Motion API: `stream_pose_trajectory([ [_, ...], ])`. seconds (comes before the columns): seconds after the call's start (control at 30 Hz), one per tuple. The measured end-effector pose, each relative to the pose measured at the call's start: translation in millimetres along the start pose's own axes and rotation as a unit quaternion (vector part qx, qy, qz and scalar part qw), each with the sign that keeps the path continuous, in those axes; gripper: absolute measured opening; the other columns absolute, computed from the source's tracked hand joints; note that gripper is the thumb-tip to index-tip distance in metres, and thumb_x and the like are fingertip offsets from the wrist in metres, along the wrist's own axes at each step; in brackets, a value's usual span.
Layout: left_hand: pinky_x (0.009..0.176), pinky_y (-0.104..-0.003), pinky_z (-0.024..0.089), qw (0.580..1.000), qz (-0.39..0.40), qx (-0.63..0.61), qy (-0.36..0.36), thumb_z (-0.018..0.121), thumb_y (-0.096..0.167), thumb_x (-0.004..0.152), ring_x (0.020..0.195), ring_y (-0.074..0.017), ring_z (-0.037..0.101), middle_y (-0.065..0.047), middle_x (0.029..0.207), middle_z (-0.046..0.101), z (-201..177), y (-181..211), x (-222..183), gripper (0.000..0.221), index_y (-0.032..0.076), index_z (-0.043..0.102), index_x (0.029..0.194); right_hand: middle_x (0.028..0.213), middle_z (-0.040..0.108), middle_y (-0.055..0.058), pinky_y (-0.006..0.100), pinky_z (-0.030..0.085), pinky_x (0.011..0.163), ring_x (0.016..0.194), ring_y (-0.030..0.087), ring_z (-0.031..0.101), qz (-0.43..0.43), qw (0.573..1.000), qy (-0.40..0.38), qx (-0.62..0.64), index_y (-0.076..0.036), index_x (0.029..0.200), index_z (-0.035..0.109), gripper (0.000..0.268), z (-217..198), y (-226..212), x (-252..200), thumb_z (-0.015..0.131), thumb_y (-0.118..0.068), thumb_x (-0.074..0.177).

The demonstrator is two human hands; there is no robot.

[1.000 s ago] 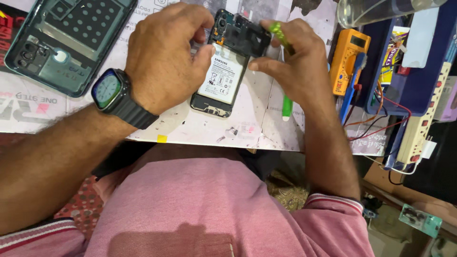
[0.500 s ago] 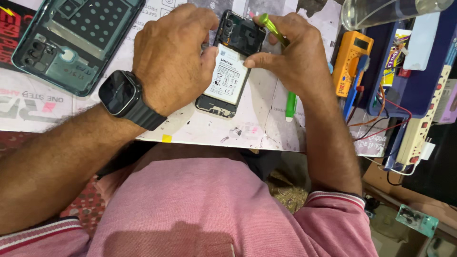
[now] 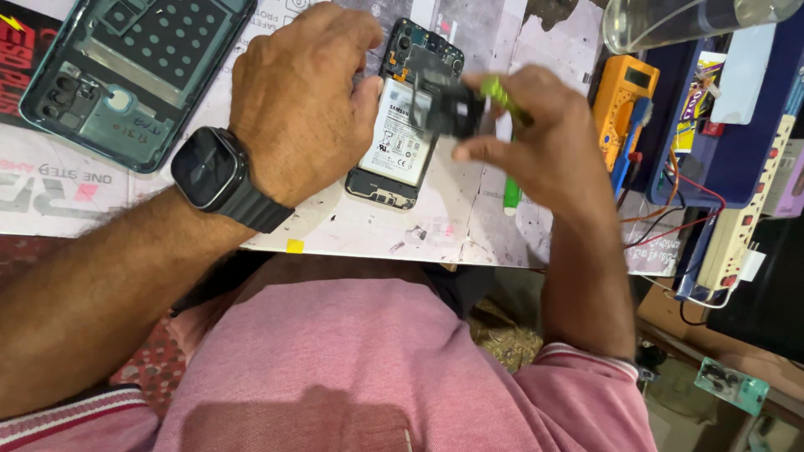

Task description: The person cleans the internal components of a disassembled smartphone. They use a green utility knife to scrape residue from the battery area and a blue toothbrush to scrub the motherboard and other internal parts after applying a cleaning liquid.

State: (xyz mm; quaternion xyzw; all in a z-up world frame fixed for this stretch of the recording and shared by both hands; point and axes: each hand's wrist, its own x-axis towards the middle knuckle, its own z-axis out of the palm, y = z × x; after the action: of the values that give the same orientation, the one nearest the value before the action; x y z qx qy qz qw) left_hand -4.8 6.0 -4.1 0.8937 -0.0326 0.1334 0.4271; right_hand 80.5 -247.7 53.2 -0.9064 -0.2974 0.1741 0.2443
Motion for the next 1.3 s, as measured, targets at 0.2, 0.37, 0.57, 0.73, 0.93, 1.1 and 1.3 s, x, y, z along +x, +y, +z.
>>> stream_pose_trajectory([
  [0.2, 0.073, -0.051, 0.053, 1.000, 0.009, 0.023, 0.006, 0.078, 0.012, 0.093, 0.088, -0.0367, 0.067, -0.015, 0.111, 0.066, -0.3, 2.0, -0.1, 0.031, 0.003, 0.065, 0.120, 0.088, 0.059, 0.002, 0.032, 0.046, 0.065, 0.076, 0.013, 0.054, 0.023, 0.999, 0.022, 0.032, -0.007, 0.116, 0.073, 0.041, 1.1, -1.6, -18.2, 0.085, -0.015, 0.078],
  [0.37, 0.073, -0.050, 0.054, 0.999, 0.015, 0.030, -0.001, 0.079, 0.012, 0.093, 0.088, -0.0357, 0.068, -0.014, 0.111, 0.066, 3.6, -2.5, -1.0, 0.032, 0.002, 0.066, 0.121, 0.090, 0.063, 0.003, 0.034, 0.045, 0.074, 0.081, 0.012, 0.055, -0.019, 0.974, 0.119, 0.192, -0.003, 0.095, 0.073, 0.014, -1.4, 7.0, 3.4, 0.060, -0.006, 0.101],
  [0.57, 0.069, -0.050, 0.054, 0.999, 0.004, 0.040, -0.017, 0.084, 0.017, 0.087, 0.082, -0.0356, 0.068, -0.014, 0.106, 0.067, 3.5, -1.4, 3.0, 0.038, 0.002, 0.067, 0.118, 0.105, 0.070, 0.005, 0.025, 0.058, 0.086, 0.093, 0.011, 0.068, -0.080, 0.906, 0.140, 0.391, -0.001, 0.106, 0.065, 0.015, 23.8, -9.4, 38.2, 0.075, -0.009, 0.099],
  [0.73, 0.066, -0.051, 0.053, 0.999, -0.004, 0.039, -0.035, 0.084, 0.019, 0.084, 0.078, -0.0380, 0.067, -0.015, 0.100, 0.065, 1.1, 2.1, 5.2, 0.040, 0.002, 0.067, 0.115, 0.109, 0.071, 0.012, 0.025, 0.059, 0.089, 0.095, 0.014, 0.070, -0.078, 0.910, 0.146, 0.381, 0.000, 0.122, 0.057, 0.022, 32.5, -4.5, 42.0, 0.074, -0.002, 0.109],
  [0.93, 0.064, -0.052, 0.052, 0.998, 0.000, 0.042, -0.037, 0.084, 0.020, 0.086, 0.077, -0.0388, 0.067, -0.016, 0.100, 0.065, 0.7, 1.5, 4.8, 0.036, 0.002, 0.066, 0.112, 0.111, 0.072, 0.012, 0.027, 0.061, 0.088, 0.093, 0.015, 0.071, -0.085, 0.903, 0.152, 0.393, 0.000, 0.121, 0.056, 0.021, 33.0, -5.0, 45.1, 0.073, -0.002, 0.108],
  [1.1, 0.064, -0.051, 0.053, 0.998, -0.002, 0.049, -0.044, 0.084, 0.021, 0.086, 0.076, -0.0378, 0.067, -0.017, 0.099, 0.065, 1.9, 0.5, 5.0, 0.037, 0.002, 0.066, 0.112, 0.106, 0.072, 0.013, 0.028, 0.062, 0.086, 0.092, 0.016, 0.072, -0.086, 0.902, 0.158, 0.392, 0.000, 0.120, 0.057, 0.021, 29.6, -5.5, 44.1, 0.073, -0.003, 0.108],
  [1.3, 0.066, -0.049, 0.053, 0.999, 0.025, 0.033, -0.017, 0.084, 0.018, 0.087, 0.079, -0.0353, 0.067, -0.015, 0.100, 0.065, 2.9, 0.1, 4.8, 0.033, 0.002, 0.068, 0.112, 0.103, 0.073, 0.015, 0.031, 0.063, 0.084, 0.089, 0.018, 0.073, -0.066, 0.886, 0.175, 0.424, 0.000, 0.118, 0.058, 0.021, 24.5, -7.7, 38.7, 0.075, -0.003, 0.106],
])
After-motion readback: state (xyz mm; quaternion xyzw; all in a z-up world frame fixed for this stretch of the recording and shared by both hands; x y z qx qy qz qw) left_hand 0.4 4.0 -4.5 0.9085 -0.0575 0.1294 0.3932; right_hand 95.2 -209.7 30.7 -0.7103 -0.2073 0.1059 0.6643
